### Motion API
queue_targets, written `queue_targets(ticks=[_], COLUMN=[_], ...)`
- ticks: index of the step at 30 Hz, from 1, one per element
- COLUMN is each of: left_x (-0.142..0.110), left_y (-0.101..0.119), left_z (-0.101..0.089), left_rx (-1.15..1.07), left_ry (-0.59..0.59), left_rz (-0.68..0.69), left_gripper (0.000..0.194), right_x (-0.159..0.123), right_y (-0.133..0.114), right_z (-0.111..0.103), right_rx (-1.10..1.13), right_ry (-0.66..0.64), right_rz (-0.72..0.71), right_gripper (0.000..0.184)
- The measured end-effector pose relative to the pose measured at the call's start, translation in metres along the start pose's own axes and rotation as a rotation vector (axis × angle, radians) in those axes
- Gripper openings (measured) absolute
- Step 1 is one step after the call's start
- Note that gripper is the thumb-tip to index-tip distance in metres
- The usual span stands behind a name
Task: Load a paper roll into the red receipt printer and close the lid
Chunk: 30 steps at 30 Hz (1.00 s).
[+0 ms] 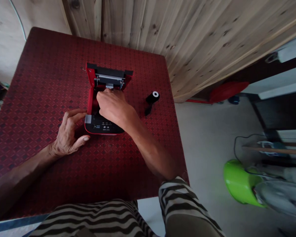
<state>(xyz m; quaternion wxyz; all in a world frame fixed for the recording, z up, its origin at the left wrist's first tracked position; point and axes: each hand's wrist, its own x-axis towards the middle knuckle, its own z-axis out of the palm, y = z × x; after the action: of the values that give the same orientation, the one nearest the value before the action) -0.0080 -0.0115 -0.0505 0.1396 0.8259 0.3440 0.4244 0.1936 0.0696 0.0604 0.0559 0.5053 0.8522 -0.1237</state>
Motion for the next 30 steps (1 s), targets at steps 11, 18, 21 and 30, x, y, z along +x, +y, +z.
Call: queue_targets(ticks=[11,18,21,30], left_x=[0.001,0.001,0.001,0.002], left_y=[-0.001,-0.001,-0.001,-0.003], left_z=[0.0,0.0,0.0,-0.001], left_rx=[0.02,0.029,0.037,0.057], left_ry=[-0.008,-0.008,-0.011,-0.007], left_rz=[0.025,0.026,0.028,0.04], left_gripper=[0.069,0.07,0.069,0.068], right_x=[-0.002,-0.015,-0.025,-0.098], right_y=[0.013,0.019,0.018,0.047], right_z=[-0.015,-0.02,-0.023,-0.032], right_rx=[-0.053,-0.026,0.031,0.602], right_ry=[-0.179,-0.074,-0.002,0.559], right_rz=[-0.1,-0.097,-0.107,-0.026], right_gripper=[0.029,0.025,0.025,0.029])
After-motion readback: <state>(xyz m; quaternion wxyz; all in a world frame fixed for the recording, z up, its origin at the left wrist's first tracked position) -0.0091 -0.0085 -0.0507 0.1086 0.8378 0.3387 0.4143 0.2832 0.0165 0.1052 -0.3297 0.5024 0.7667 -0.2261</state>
